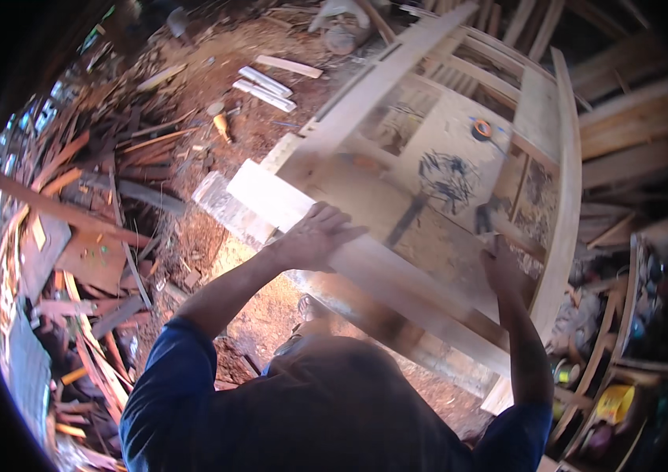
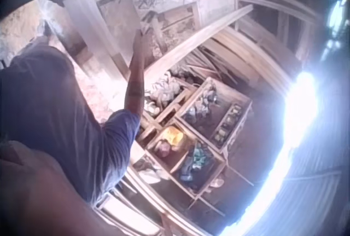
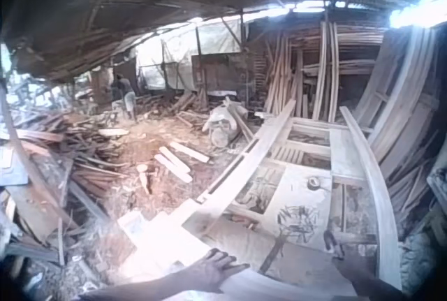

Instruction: The person aligns wooden boards to form a frame, drives nails into the joints using a hammer, and cuts a piece of wood using a circular saw.

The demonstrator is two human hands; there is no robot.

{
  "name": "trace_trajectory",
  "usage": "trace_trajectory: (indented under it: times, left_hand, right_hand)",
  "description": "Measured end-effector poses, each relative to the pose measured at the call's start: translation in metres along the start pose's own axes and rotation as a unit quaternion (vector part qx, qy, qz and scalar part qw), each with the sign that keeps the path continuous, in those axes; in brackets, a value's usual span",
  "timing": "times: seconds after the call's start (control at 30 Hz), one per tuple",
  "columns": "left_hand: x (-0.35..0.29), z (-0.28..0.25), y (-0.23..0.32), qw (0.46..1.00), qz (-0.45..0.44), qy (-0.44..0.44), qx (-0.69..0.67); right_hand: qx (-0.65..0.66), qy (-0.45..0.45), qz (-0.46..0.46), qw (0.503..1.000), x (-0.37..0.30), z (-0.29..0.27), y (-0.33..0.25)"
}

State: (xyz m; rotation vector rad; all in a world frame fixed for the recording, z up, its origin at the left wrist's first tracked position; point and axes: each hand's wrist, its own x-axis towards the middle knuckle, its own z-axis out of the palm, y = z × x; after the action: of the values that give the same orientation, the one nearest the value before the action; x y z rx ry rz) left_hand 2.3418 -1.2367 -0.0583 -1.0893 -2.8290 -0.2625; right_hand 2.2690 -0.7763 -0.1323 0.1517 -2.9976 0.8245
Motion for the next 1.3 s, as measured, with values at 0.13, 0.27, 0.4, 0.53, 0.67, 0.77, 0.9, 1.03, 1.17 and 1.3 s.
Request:
trace_trajectory:
  times: [0.13, 0.27, 0.4, 0.53, 0.67, 0.77, 0.9, 1.03, 1.17, 1.3]
  left_hand:
    - [-0.014, 0.016, -0.026, 0.998, -0.009, -0.055, 0.0]
    - [-0.028, 0.034, -0.035, 0.995, -0.02, -0.099, -0.023]
    - [-0.034, 0.047, -0.046, 0.997, -0.005, -0.02, -0.071]
    - [-0.034, 0.076, -0.056, 0.993, 0.022, 0.053, -0.099]
    - [-0.046, 0.071, -0.071, 0.992, 0.034, 0.07, -0.102]
    - [-0.055, 0.071, -0.079, 0.993, 0.031, 0.063, -0.098]
    - [-0.032, 0.122, -0.066, 0.839, -0.073, 0.027, -0.539]
    - [-0.03, 0.122, -0.063, 0.971, 0.018, 0.143, -0.192]
    - [-0.035, 0.148, -0.067, 0.972, -0.012, 0.144, -0.186]
    - [-0.037, 0.12, -0.06, 0.663, -0.092, 0.097, -0.737]
  right_hand:
    - [0.108, 0.103, -0.128, 0.98, 0.039, -0.046, -0.09]
    - [0.223, -0.08, -0.036, 0.971, 0.059, -0.065, -0.276]
    - [0.175, -0.212, -0.001, 0.961, 0.06, 0.018, -0.372]
    - [0.05, -0.213, -0.221, 0.95, 0.073, 0.099, -0.44]
    - [0.106, -0.162, -0.321, 0.927, 0.061, 0.094, -0.541]
    - [0.056, -0.086, -0.346, 0.933, 0.054, 0.123, -0.548]
    - [-0.173, -0.191, -0.301, 0.918, 0.068, 0.206, -0.507]
    - [-0.179, -0.165, -0.323, 0.915, 0.091, 0.194, -0.538]
    - [0.067, -0.18, -0.285, 0.939, 0.053, 0.132, -0.601]
    - [-0.104, -0.179, -0.2, 0.958, 0.048, 0.17, -0.546]
